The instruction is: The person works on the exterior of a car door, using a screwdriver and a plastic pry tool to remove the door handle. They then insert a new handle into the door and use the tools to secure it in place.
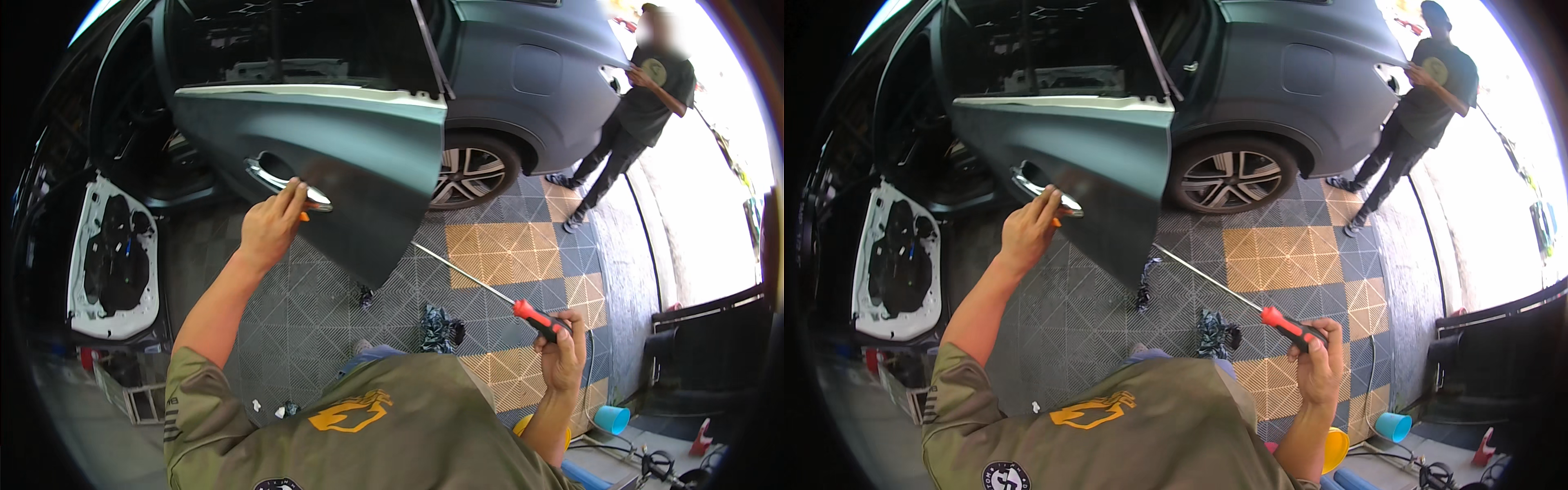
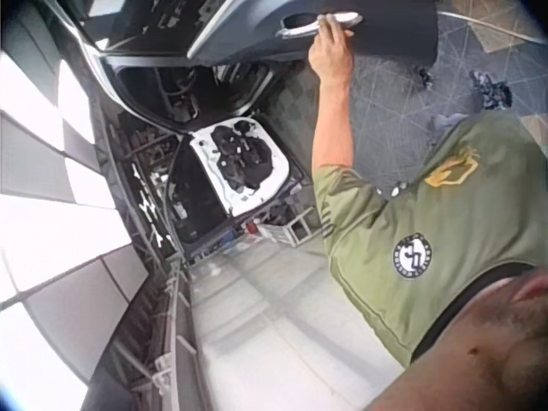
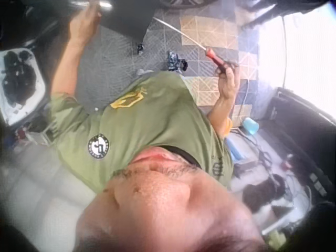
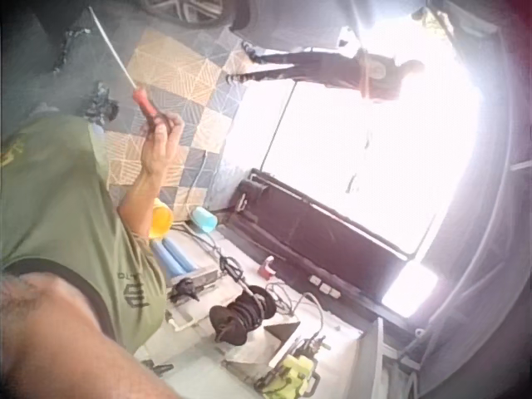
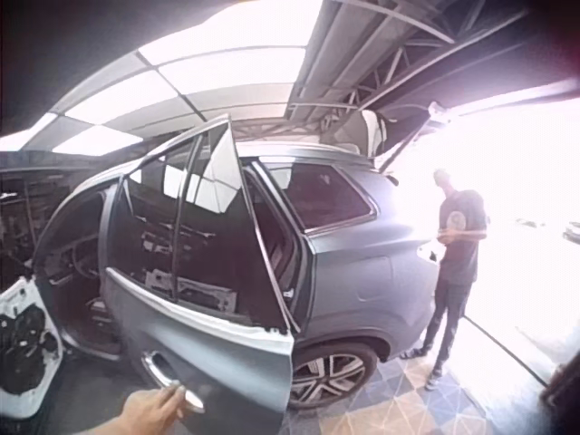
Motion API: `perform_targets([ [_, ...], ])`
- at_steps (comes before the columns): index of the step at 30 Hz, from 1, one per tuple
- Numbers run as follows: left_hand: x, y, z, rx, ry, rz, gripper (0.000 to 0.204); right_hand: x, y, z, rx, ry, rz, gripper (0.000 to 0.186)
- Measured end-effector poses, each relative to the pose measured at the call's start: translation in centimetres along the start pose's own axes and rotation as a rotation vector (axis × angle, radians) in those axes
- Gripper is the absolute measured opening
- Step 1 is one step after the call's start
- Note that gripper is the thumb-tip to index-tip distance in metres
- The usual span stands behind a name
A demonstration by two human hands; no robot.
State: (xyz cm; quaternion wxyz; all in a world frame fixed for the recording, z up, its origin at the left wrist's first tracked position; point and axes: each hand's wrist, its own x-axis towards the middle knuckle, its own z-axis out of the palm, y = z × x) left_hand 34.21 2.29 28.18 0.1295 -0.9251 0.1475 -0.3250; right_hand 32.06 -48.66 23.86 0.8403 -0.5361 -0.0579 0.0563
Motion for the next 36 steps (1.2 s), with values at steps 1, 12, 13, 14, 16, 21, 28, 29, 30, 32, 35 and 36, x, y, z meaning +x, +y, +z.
perform_targets([
  [1,-0.5,-0.2,-0.2,0.029,-0.005,-0.005,0.050,0.2,-0.1,0.5,0.004,-0.028,-0.032,0.030],
  [12,-0.1,0.8,-0.3,-0.030,0.027,-0.018,0.046,0.2,-0.5,0.2,-0.130,0.049,0.064,0.029],
  [13,0.1,1.1,-0.4,-0.037,0.012,-0.018,0.046,0.2,-0.4,0.2,-0.121,0.037,0.046,0.029],
  [14,0.0,1.4,-0.1,-0.003,0.026,-0.003,0.043,0.2,-0.2,-0.5,-0.102,-0.035,0.023,0.032],
  [16,-0.3,1.0,0.3,-0.022,0.037,0.001,0.041,0.4,0.6,-0.3,-0.137,-0.015,-0.116,0.034],
  [21,-0.1,0.9,0.3,-0.038,0.043,0.019,0.036,0.7,0.1,1.4,0.024,0.045,-0.039,0.038],
  [28,0.1,1.5,-0.3,-0.080,0.049,-0.039,0.037,0.3,0.2,-0.1,-0.166,-0.015,-0.093,0.039],
  [29,0.1,1.6,-0.2,-0.083,0.058,-0.047,0.036,0.4,0.5,-0.1,-0.172,-0.048,-0.153,0.039],
  [30,0.1,1.7,-0.2,-0.086,0.067,-0.055,0.036,0.5,0.8,0.1,-0.176,-0.081,-0.212,0.039],
  [32,0.1,1.9,-0.2,-0.081,0.068,-0.070,0.036,0.5,0.6,1.2,-0.015,-0.067,-0.150,0.039],
  [35,-0.1,1.9,-0.2,-0.077,0.086,-0.072,0.035,0.1,-0.7,1.1,-0.038,0.084,0.057,0.041],
  [36,-0.2,1.9,-0.2,-0.076,0.095,-0.069,0.035,0.1,-0.9,0.8,-0.091,0.155,0.146,0.042],
])
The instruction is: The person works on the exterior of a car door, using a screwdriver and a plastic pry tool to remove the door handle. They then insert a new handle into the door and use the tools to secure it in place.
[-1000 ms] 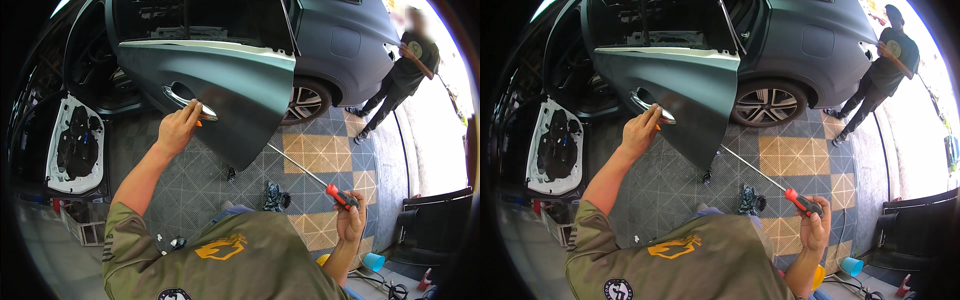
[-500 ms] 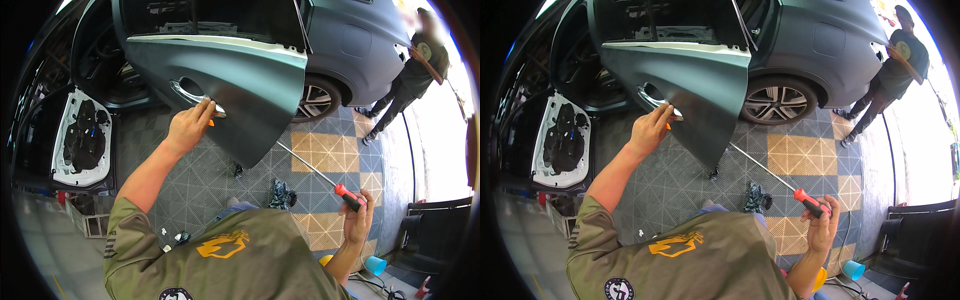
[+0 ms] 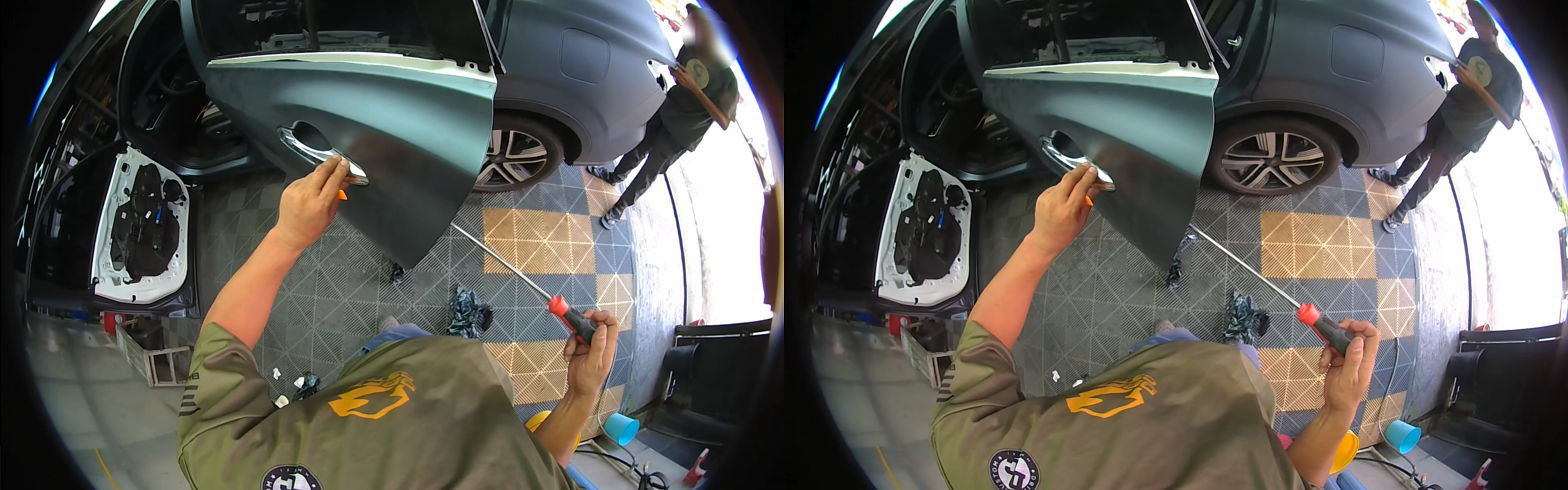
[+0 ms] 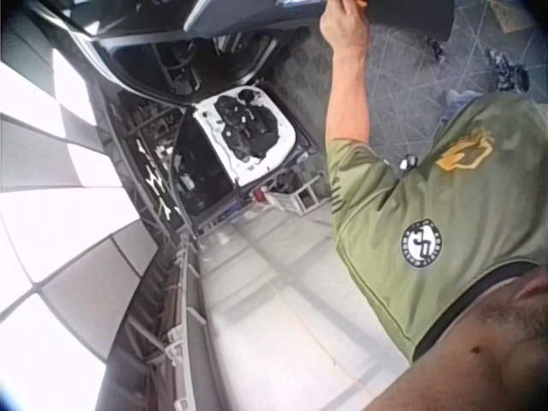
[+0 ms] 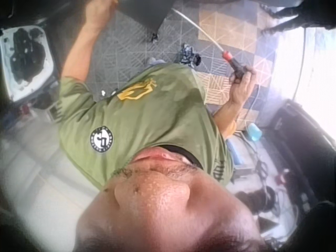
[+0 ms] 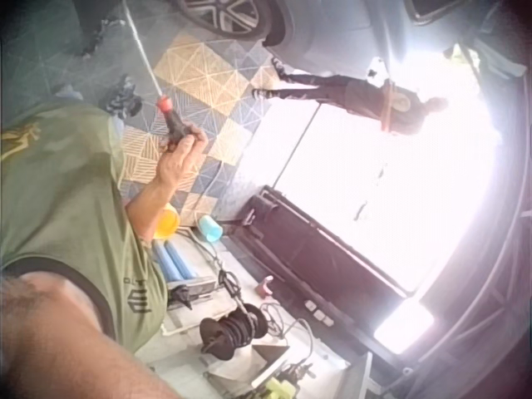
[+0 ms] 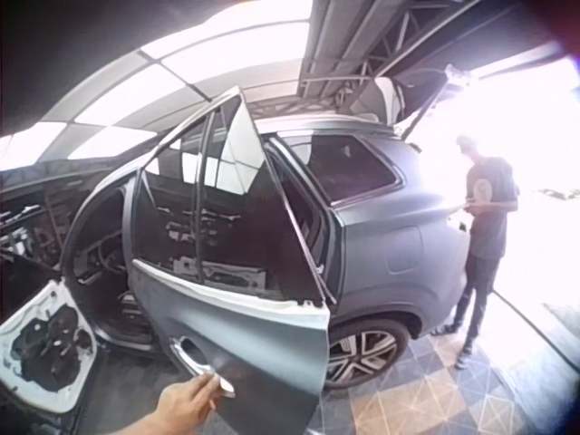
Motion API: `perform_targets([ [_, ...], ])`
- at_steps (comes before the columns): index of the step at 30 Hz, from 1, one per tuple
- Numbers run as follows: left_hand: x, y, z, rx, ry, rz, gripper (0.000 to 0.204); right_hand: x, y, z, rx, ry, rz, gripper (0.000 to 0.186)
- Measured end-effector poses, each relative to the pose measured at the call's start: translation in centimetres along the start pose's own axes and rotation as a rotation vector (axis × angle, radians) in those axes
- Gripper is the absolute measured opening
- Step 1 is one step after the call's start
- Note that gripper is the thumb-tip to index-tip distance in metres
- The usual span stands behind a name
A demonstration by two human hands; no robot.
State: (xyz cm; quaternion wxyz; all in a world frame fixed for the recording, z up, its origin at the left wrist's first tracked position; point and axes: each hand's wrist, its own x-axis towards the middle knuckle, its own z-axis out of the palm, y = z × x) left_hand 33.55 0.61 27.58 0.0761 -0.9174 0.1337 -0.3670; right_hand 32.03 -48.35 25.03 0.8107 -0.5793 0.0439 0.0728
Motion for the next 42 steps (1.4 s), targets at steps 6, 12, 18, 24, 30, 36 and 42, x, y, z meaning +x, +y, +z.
perform_targets([
  [6,0.1,0.2,0.4,-0.004,0.014,-0.022,0.035,1.0,2.0,-0.6,-0.063,-0.146,-0.417,0.033],
  [12,0.3,0.2,-0.5,0.024,-0.087,-0.052,0.041,0.3,1.1,-0.2,0.117,-0.048,-0.077,0.036],
  [18,0.3,-0.9,-0.2,0.039,-0.130,0.048,0.041,1.1,1.7,-0.4,0.014,-0.149,-0.391,0.030],
  [24,-0.2,-0.7,0.0,0.042,-0.048,0.033,0.038,0.5,1.3,-0.6,0.100,-0.103,-0.118,0.038],
  [30,0.1,0.1,0.2,0.039,0.005,-0.010,0.033,0.9,2.5,-0.5,-0.159,-0.035,-0.491,0.036],
  [36,-0.3,0.0,0.4,0.023,0.029,-0.007,0.034,0.2,1.5,-0.8,0.030,-0.062,-0.184,0.039],
  [42,0.3,0.6,-0.2,0.075,-0.087,0.012,0.036,0.9,1.9,-0.3,-0.065,-0.132,-0.455,0.034],
])
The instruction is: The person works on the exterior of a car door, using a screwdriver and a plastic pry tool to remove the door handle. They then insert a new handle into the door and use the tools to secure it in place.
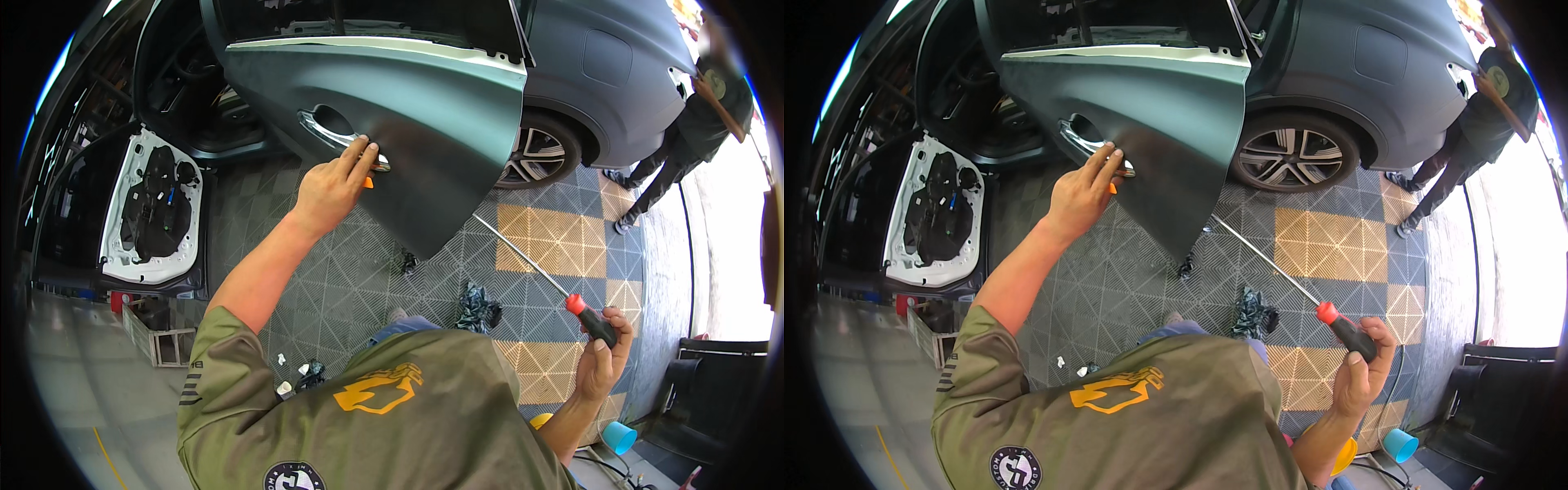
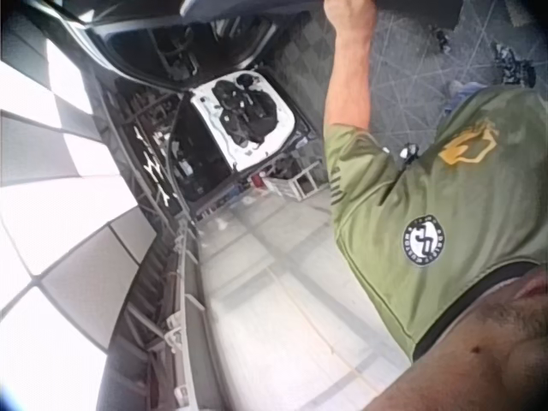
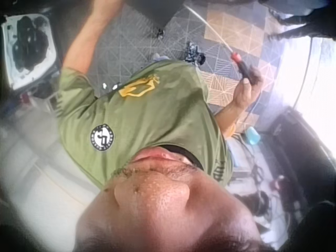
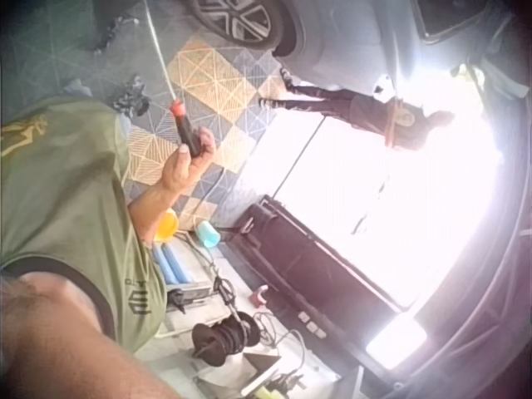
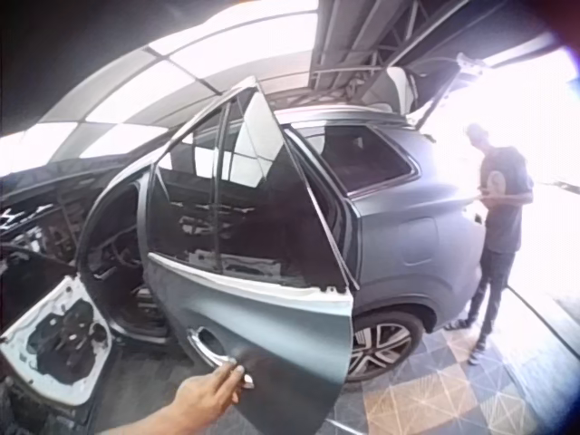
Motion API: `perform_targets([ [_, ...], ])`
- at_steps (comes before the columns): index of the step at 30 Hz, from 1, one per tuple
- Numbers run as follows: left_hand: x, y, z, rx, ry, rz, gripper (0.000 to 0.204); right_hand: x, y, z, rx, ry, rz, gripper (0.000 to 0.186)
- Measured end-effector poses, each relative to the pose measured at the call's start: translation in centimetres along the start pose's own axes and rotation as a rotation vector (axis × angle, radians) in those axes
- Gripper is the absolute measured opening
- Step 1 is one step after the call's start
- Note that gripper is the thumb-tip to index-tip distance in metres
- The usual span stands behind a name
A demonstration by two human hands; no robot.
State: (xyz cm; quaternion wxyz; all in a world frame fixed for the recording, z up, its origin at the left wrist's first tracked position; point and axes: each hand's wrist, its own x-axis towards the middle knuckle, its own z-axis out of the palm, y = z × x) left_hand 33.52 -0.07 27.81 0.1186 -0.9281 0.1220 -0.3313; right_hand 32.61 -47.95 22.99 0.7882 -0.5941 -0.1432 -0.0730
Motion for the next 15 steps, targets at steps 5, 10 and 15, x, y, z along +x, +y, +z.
perform_targets([
  [5,0.1,-1.4,-0.1,0.047,-0.023,0.111,0.033,-0.2,-0.5,-0.6,0.117,0.006,0.191,0.037],
  [10,-0.1,-1.4,-0.5,0.057,-0.045,0.128,0.032,-0.1,-1.0,-0.3,0.019,0.048,0.195,0.039],
  [15,0.5,-0.2,-1.3,0.033,-0.092,0.012,0.039,-0.3,-0.5,-0.3,0.029,0.004,0.141,0.037],
])
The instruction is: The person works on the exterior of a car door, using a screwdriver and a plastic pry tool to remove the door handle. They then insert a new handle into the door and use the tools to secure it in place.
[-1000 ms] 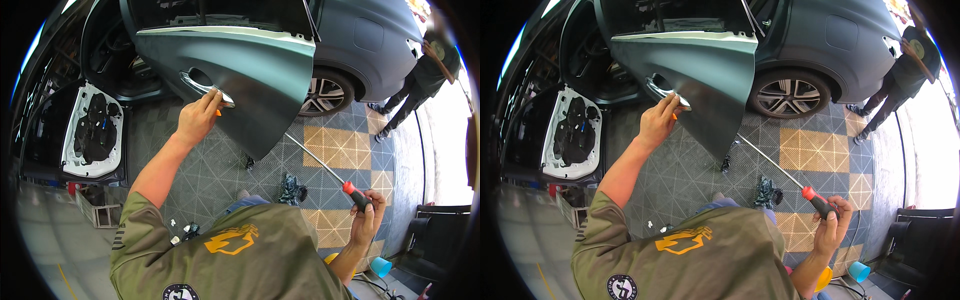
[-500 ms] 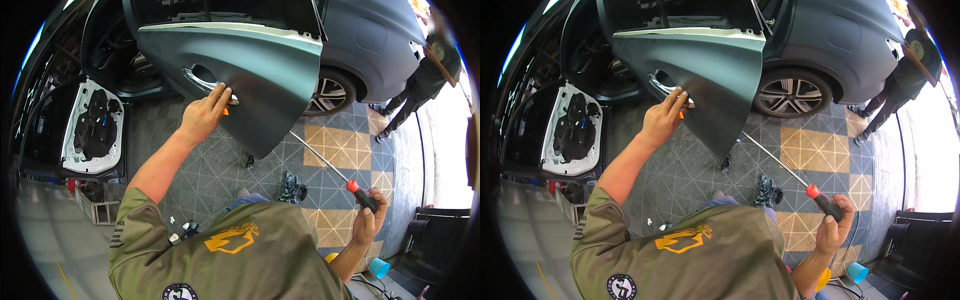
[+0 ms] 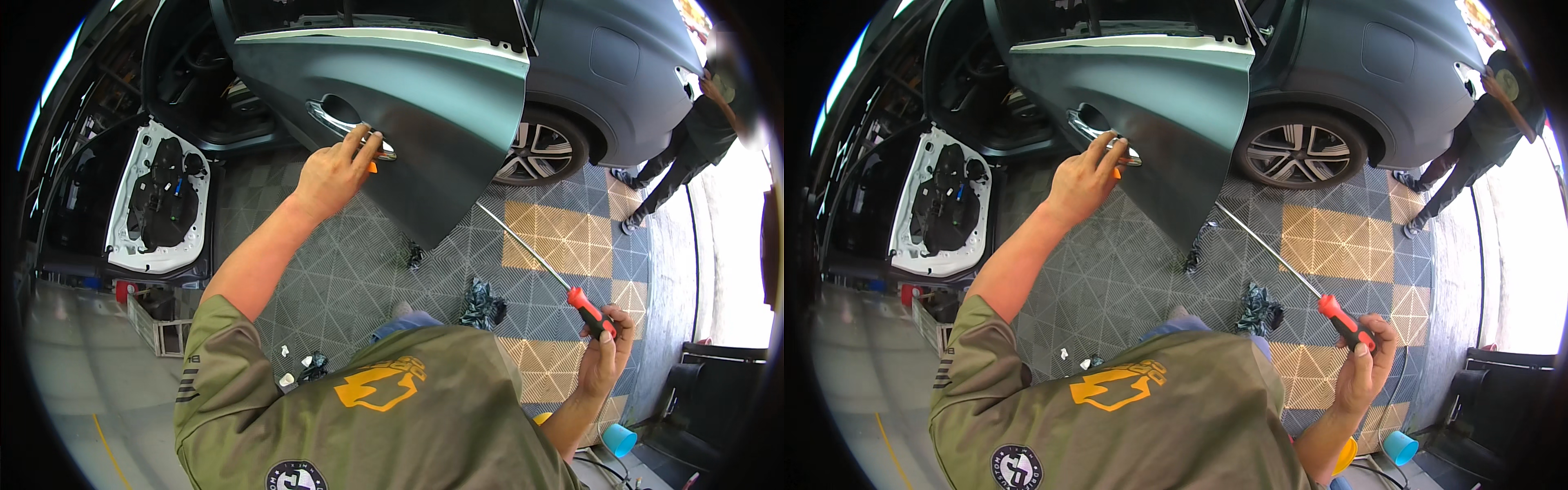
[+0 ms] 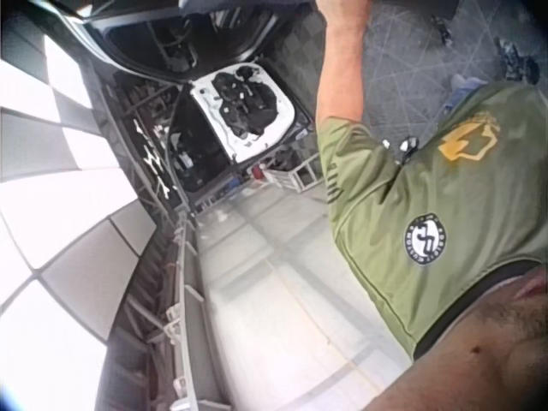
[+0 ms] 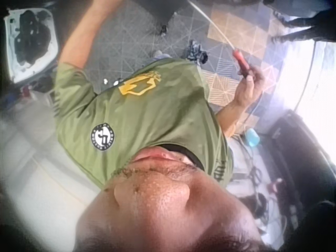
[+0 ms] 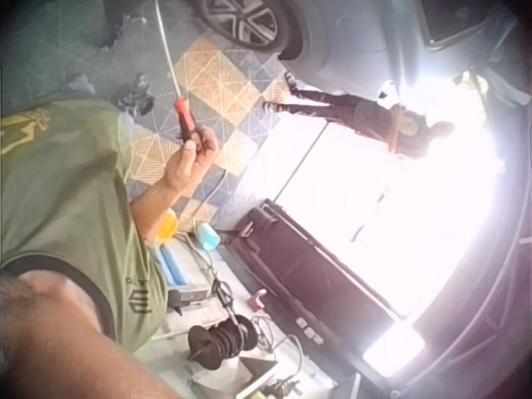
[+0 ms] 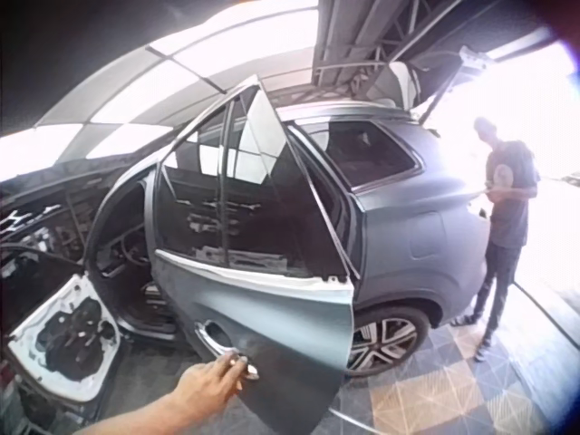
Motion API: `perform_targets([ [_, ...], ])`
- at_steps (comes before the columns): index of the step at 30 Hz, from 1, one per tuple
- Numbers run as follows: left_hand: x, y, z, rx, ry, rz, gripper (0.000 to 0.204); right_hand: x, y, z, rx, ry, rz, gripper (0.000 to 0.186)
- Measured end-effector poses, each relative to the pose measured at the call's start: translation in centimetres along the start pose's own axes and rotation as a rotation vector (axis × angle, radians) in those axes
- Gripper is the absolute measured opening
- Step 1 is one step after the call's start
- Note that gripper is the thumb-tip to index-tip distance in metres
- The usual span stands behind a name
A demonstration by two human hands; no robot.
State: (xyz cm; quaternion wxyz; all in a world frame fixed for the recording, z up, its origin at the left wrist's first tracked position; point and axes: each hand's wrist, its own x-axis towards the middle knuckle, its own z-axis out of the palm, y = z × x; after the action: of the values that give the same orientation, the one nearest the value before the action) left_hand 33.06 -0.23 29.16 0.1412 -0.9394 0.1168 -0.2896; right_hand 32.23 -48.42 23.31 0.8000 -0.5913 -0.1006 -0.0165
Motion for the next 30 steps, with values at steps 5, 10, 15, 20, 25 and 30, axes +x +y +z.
perform_targets([
  [5,-0.3,-1.2,0.3,0.101,-0.046,0.079,0.041,0.1,0.0,-0.3,0.050,-0.049,0.009,0.035],
  [10,-1.4,-1.1,-0.4,0.079,0.072,-0.003,0.038,0.1,0.0,-0.7,0.004,-0.037,0.004,0.037],
  [15,-3.0,0.4,-2.4,-0.432,0.164,-0.319,0.035,0.2,-0.1,-0.5,0.008,-0.036,0.037,0.039],
  [20,-5.9,2.8,-3.4,-1.838,0.170,-1.018,0.031,-0.2,-0.5,-0.7,-0.052,-0.024,0.058,0.040],
  [25,-8.0,4.0,-3.2,-2.388,0.262,-1.063,0.033,0.1,-1.1,-1.4,-0.282,0.102,0.008,0.034],
  [30,-10.5,3.7,-2.2,-2.536,0.290,-1.027,0.032,0.8,-6.2,-0.6,-0.836,0.690,-0.321,0.032],
])
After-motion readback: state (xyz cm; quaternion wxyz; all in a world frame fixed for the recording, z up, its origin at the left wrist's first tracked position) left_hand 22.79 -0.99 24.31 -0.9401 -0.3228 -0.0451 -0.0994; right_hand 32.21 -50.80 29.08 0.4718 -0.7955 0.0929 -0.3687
